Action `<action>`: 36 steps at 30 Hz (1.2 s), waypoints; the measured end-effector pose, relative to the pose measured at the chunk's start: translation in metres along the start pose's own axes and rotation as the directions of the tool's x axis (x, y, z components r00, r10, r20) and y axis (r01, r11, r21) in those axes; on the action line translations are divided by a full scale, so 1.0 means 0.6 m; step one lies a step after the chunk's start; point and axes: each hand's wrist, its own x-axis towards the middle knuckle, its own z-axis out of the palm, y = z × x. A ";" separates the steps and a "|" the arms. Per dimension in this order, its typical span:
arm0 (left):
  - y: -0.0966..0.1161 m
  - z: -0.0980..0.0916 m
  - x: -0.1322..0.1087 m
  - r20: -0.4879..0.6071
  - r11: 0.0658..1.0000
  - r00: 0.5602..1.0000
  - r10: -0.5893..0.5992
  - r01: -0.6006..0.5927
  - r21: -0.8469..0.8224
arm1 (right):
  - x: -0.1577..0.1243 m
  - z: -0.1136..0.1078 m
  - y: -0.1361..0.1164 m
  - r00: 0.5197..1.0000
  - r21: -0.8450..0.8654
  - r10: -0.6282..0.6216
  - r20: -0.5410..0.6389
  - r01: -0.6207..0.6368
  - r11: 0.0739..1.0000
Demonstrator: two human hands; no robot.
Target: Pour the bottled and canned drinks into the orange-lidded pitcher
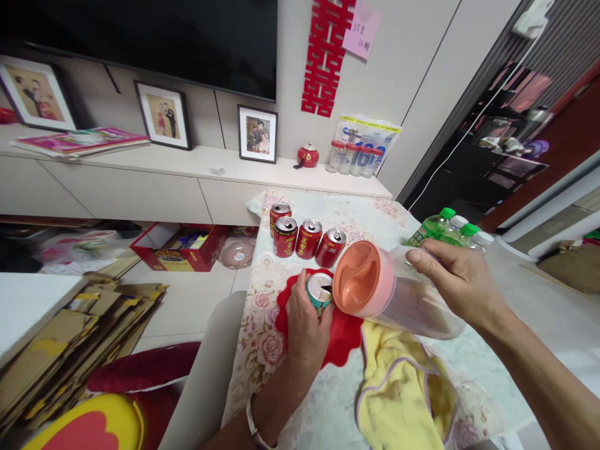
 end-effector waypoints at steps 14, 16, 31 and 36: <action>-0.002 -0.001 0.001 0.005 1.000 1.000 0.002 -0.002 -0.003 | -0.003 0.001 -0.004 1.000 0.012 -0.013 0.004 0.013 1.000; -0.003 -0.001 0.002 0.005 1.000 1.000 0.005 -0.005 -0.003 | -0.002 0.002 -0.006 1.000 0.029 -0.015 0.010 0.015 0.999; 0.002 -0.002 0.001 0.007 1.000 1.000 -0.002 0.002 -0.003 | -0.003 0.003 -0.003 1.000 0.055 -0.008 0.006 0.007 0.998; 0.000 -0.003 0.002 0.013 1.000 1.000 0.003 -0.003 -0.009 | -0.007 0.009 0.012 1.000 0.085 0.012 0.009 -0.013 0.996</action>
